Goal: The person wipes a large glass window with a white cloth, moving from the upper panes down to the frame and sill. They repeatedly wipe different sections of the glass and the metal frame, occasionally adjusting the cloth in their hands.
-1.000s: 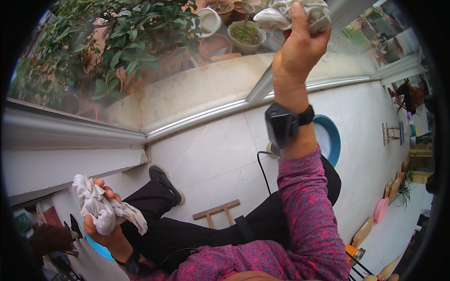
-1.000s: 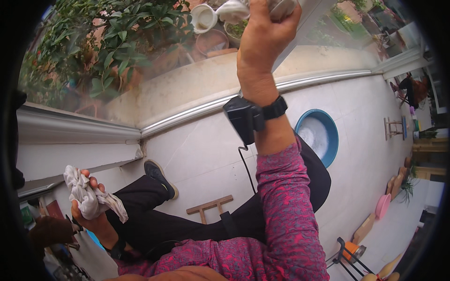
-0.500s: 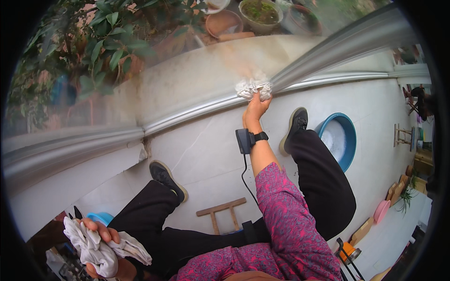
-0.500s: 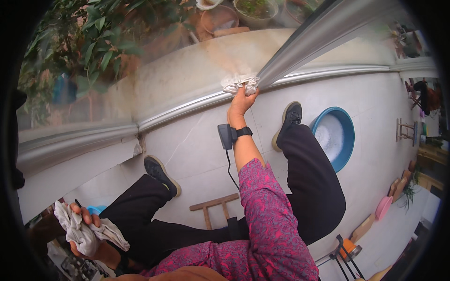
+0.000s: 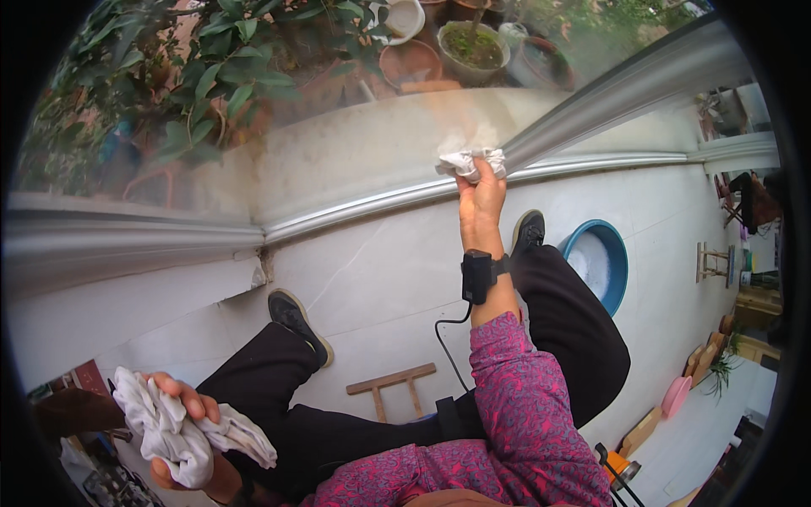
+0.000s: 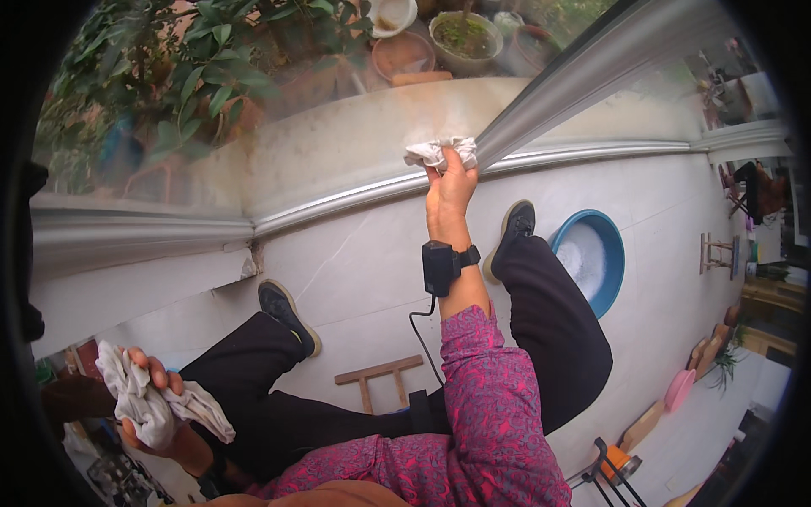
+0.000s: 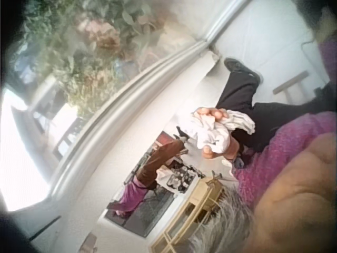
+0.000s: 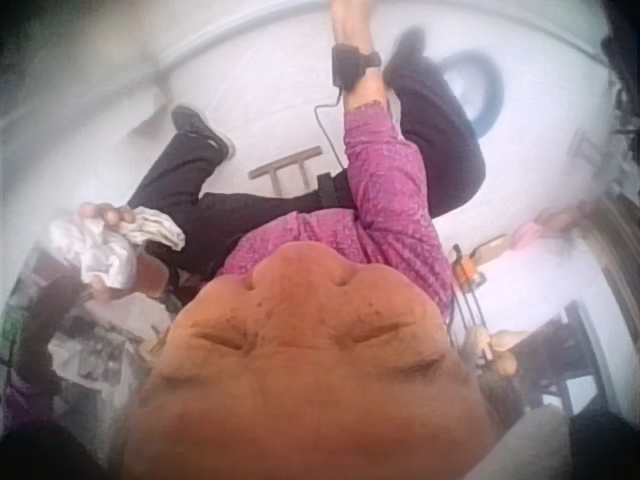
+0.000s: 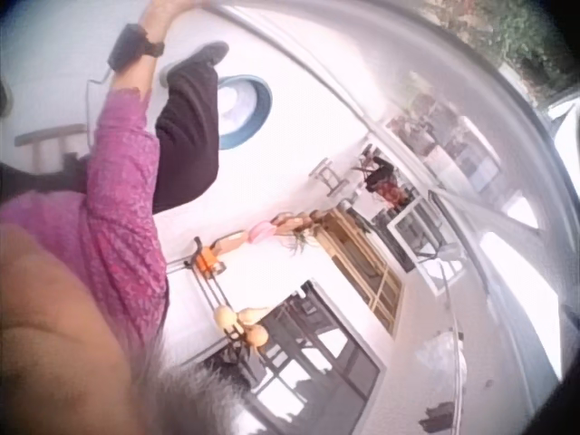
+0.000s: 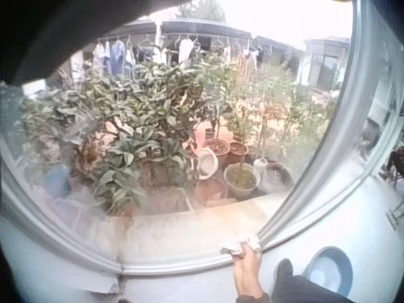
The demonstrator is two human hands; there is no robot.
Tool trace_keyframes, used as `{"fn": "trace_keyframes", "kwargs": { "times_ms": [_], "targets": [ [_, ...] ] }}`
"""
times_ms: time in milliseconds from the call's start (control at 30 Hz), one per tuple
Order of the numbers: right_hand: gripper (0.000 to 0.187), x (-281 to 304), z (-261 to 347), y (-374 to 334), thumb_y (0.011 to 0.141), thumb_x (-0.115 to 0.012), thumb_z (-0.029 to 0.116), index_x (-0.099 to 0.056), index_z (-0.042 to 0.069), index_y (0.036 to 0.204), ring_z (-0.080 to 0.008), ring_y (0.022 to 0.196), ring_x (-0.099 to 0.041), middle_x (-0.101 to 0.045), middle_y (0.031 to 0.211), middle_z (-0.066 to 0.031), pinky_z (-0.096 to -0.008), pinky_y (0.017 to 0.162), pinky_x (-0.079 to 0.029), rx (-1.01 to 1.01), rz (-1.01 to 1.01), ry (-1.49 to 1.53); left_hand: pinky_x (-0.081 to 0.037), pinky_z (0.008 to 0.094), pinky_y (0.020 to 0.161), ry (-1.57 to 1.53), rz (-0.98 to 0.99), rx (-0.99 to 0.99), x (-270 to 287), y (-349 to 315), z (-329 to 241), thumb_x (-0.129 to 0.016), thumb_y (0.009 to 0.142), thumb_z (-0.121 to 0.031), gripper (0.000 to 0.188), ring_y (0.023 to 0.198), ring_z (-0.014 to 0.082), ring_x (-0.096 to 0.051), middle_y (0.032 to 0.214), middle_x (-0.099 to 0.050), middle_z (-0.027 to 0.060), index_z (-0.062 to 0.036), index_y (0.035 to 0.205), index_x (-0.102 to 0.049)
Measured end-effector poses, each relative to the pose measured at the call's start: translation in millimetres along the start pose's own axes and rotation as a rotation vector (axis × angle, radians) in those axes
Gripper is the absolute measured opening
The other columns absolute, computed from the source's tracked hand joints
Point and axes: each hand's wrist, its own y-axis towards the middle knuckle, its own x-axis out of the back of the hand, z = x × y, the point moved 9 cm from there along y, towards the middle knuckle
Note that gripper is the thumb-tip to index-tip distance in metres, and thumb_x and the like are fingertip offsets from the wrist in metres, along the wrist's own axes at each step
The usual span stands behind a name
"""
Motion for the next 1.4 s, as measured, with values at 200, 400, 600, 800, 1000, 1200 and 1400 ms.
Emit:
{"fn": "trace_keyframes", "kwargs": {
  "times_ms": [200,400,600,800,1000,1200,1400],
  "targets": [
    [0.028,-157.3,145.6,-100.3,0.092,-0.063,0.005,-0.054,0.006,0.119,-0.0227,0.103,-0.061,-0.06,0.115,-0.0071,-0.0424,0.085,-0.057,0.416,0.272,0.023,-0.048,0.0399,0.08,-0.017,-0.03,-0.026,12.8,-8.0,-1.3,-0.072,0.079,-0.042,0.093,0.102,0.0267,-0.053,0.131,-0.043,0.0206,0.0039,0.145,-0.025],
    [0.034,-191.9,172.7,-134.9,0.092,-0.063,0.003,-0.049,0.008,0.123,-0.0173,0.107,-0.06,-0.058,0.118,-0.0051,-0.0338,0.083,-0.057,0.761,0.425,-0.04,-0.048,0.039,0.082,-0.039,-0.03,-0.028,15.9,-8.5,-4.1,-0.069,0.08,-0.039,0.086,0.103,0.0259,-0.053,0.131,-0.045,0.0203,0.003,0.143,-0.027],
    [0.041,-109.4,86.5,-83.6,0.088,-0.055,-0.008,-0.046,0.009,0.124,-0.0164,0.105,-0.06,-0.058,0.117,-0.0052,-0.033,0.091,-0.053,0.741,0.269,-0.071,-0.047,0.0377,0.082,-0.024,-0.031,-0.071,19.4,-9.6,-5.3,-0.07,0.082,-0.038,0.089,0.105,0.0238,-0.05,0.132,-0.04,0.0195,0.0047,0.144,-0.023],
    [0.051,17.8,-40.8,-18.5,0.084,-0.06,-0.006,-0.044,0.005,0.131,-0.0166,0.101,-0.059,-0.057,0.116,-0.0062,-0.0294,0.087,-0.051,0.394,-0.097,-0.214,-0.047,0.0374,0.071,0.076,-0.079,0.012,17.1,-5.5,-4.4,-0.076,0.078,-0.035,0.094,0.095,0.0227,-0.05,0.126,-0.041,0.0181,0.0023,0.145,-0.023],
    [0.053,130.7,-170.1,47.9,0.082,-0.063,-0.003,-0.045,0.004,0.131,-0.0225,0.104,-0.06,-0.057,0.12,-0.0115,-0.0341,0.088,-0.052,-0.025,-0.382,-0.495,-0.049,0.0344,0.066,0.067,-0.083,0.045,11.7,-2.0,-1.7,-0.084,0.075,-0.032,0.099,0.09,0.0209,-0.054,0.122,-0.045,0.0146,-0.0003,0.145,-0.023],
    [0.055,110.4,-167.7,48.8,0.079,-0.064,-0.005,-0.043,0.005,0.128,-0.027,0.105,-0.061,-0.054,0.123,-0.0137,-0.0431,0.084,-0.055,-0.236,-0.355,-0.317,-0.056,0.0449,0.069,-0.003,-0.123,0.046,16.0,-7.6,-5.3,-0.09,0.067,-0.023,0.096,0.09,0.0279,-0.063,0.119,-0.05,0.0187,-0.0015,0.139,-0.031],
    [0.053,-27.7,-59.4,-49.9,0.084,-0.065,-0.001,-0.04,0.008,0.129,-0.0242,0.107,-0.06,-0.054,0.12,-0.0102,-0.0437,0.085,-0.054,-0.108,-0.031,-0.19,-0.05,0.0419,0.076,-0.044,-0.037,0.048,6.5,-18.9,-5.0,-0.087,0.07,-0.033,0.094,0.098,0.0261,-0.06,0.125,-0.049,0.0172,0.0002,0.138,-0.031]
  ]
}}
